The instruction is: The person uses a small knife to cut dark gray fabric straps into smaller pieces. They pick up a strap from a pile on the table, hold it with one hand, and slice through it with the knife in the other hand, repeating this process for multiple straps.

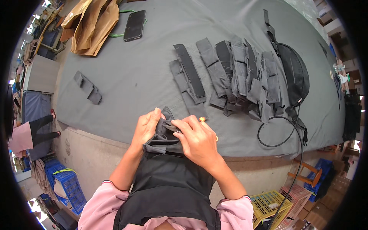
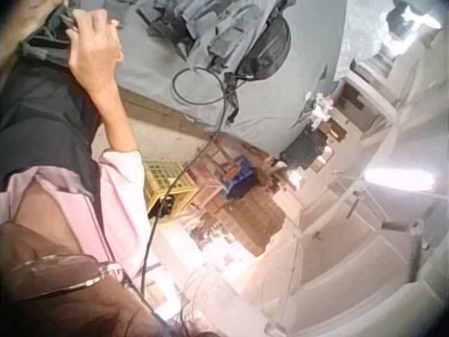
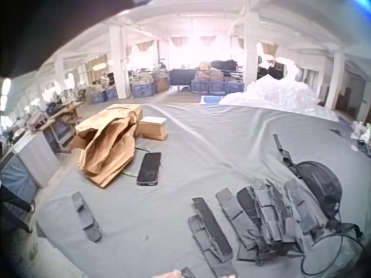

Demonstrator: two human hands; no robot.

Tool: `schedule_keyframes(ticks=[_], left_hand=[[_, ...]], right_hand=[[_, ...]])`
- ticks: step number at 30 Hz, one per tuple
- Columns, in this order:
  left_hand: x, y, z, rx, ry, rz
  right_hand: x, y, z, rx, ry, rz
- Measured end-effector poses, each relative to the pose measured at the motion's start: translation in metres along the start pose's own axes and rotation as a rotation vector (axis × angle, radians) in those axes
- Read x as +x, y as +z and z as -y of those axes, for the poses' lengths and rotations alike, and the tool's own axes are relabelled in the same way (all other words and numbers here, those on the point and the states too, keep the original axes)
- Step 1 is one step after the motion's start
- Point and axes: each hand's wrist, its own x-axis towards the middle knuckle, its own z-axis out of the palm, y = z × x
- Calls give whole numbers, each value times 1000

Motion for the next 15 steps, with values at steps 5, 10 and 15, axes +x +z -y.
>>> schedule_keyframes(ticks=[5, 10, 15], left_hand=[[-2, 1, -4, -8, -5, 20], [-3, 1, 0, 13, -12, 1], [-3, 0, -2, 22, -19, 11]], right_hand=[[0, 6, -2, -84, -84, -44], [-7, 10, -3, -110, -90, -147], [-6, 11, 2, -30, -36, -115]])
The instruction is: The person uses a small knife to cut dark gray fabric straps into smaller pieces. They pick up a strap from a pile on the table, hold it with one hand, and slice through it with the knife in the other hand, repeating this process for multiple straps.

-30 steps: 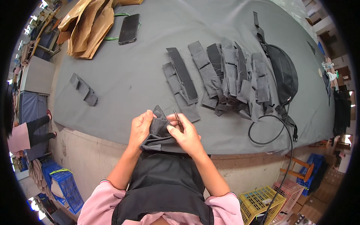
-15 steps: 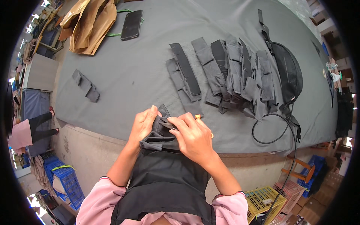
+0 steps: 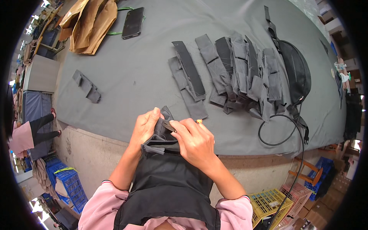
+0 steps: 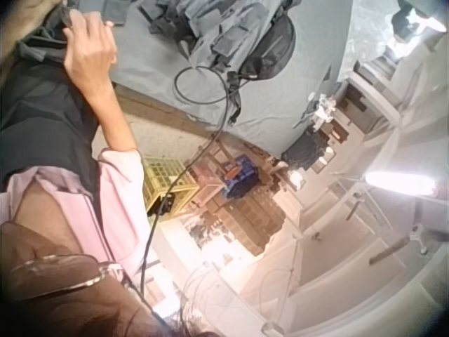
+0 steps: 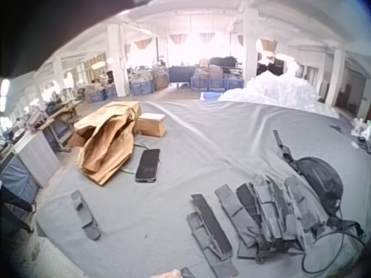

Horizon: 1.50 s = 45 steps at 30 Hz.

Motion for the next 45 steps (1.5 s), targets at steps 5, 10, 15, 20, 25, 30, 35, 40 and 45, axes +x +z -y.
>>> schedule_keyframes(ticks=[5, 10, 15, 20, 25, 30, 35, 40, 45], left_hand=[[0, -3, -2, -108, -85, 69], [1, -8, -2, -155, -229, 175], [2, -18, -2, -72, -203, 280], [1, -19, -6, -29, -224, 383], [0, -19, 0, -125, -248, 408], [-1, -19, 1, -120, -216, 415], [-1, -18, -2, -107, -284, 454], [-1, -18, -3, -54, -235, 441], [0, -19, -7, 9, -237, 451]], right_hand=[[0, 5, -1, 141, 110, -72], [3, -5, -5, 148, 137, 93], [20, -25, -7, 111, -64, 327], [35, -30, -10, 37, -270, 490], [42, -30, -8, 72, -384, 529], [41, -25, -5, 91, -404, 529], [38, -25, -12, 128, -379, 554], [30, -27, -12, 170, -177, 478], [25, -33, -14, 137, -159, 494]])
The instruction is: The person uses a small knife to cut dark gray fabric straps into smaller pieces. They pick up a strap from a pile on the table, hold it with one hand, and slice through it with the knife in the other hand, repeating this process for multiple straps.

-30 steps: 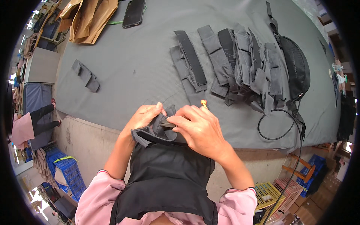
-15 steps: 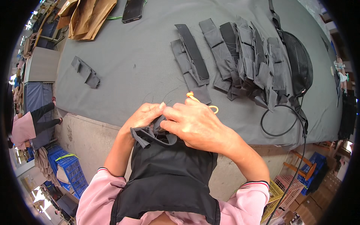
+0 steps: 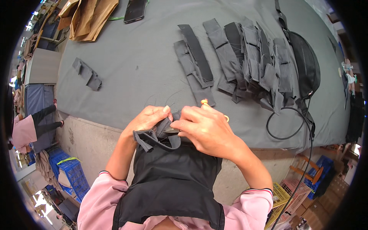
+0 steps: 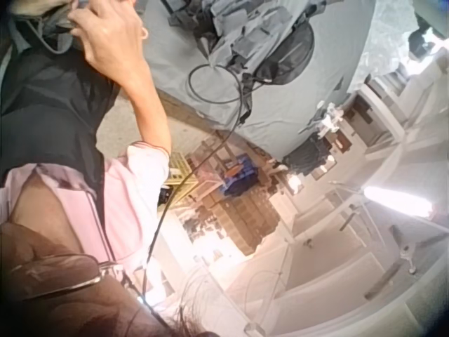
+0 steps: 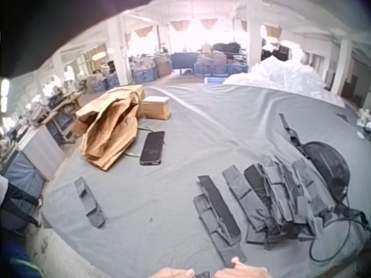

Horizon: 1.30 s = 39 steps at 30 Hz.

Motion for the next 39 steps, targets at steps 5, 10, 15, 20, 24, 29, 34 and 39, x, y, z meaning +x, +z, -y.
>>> schedule_keyframes(ticks=[5, 10, 15, 20, 24, 29, 34, 39], left_hand=[[2, 0, 6, -9, 45, -10], [-6, 4, -4, 17, 20, -20], [-8, 4, -7, 101, 47, -44], [-8, 1, -2, 122, 80, -36], [-9, -1, -4, 145, 74, -34], [-12, -5, -3, 115, 112, -63], [-5, 13, 6, -135, 321, -187], [-8, 30, 5, -334, 329, -281]], right_hand=[[3, 2, 4, -53, -32, -15], [2, 5, 7, -36, -67, -19], [1, 9, 8, -82, -91, -31], [1, 5, 10, -42, -85, -25], [2, 9, 10, -127, -108, -20], [-9, 4, 7, 129, 95, -172], [-27, 53, 8, 69, 166, -243], [-28, 54, -19, -214, -17, -484]])
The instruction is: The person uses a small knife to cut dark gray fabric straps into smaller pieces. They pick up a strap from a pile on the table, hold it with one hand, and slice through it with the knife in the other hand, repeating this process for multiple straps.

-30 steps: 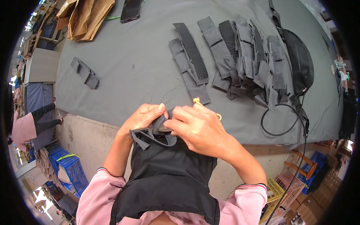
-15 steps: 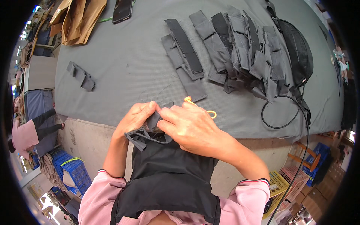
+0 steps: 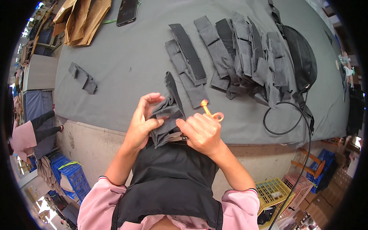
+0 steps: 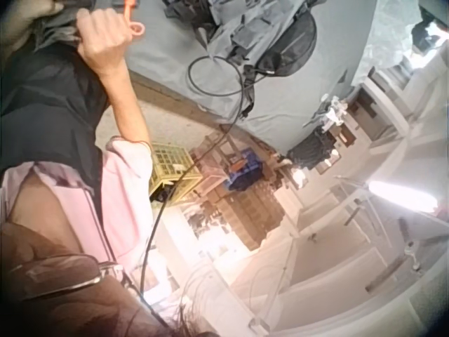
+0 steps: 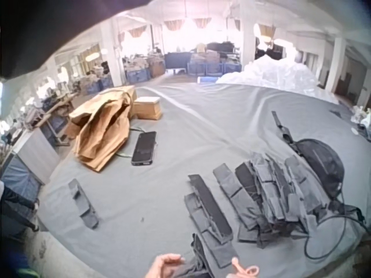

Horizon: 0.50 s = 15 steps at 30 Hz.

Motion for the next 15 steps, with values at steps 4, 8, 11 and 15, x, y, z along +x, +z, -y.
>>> schedule_keyframes(ticks=[4, 8, 11, 15], left_hand=[[-9, 0, 2, -69, -211, 88], [-10, 8, 16, -64, -61, -47], [-7, 13, 19, 26, 4, -113], [-6, 21, 15, 92, 36, -150]], right_hand=[[7, 1, -2, 56, 124, 3], [13, -10, 19, 254, 419, 67], [7, -24, 26, 168, 415, 92], [11, -34, 31, -35, 345, 201]])
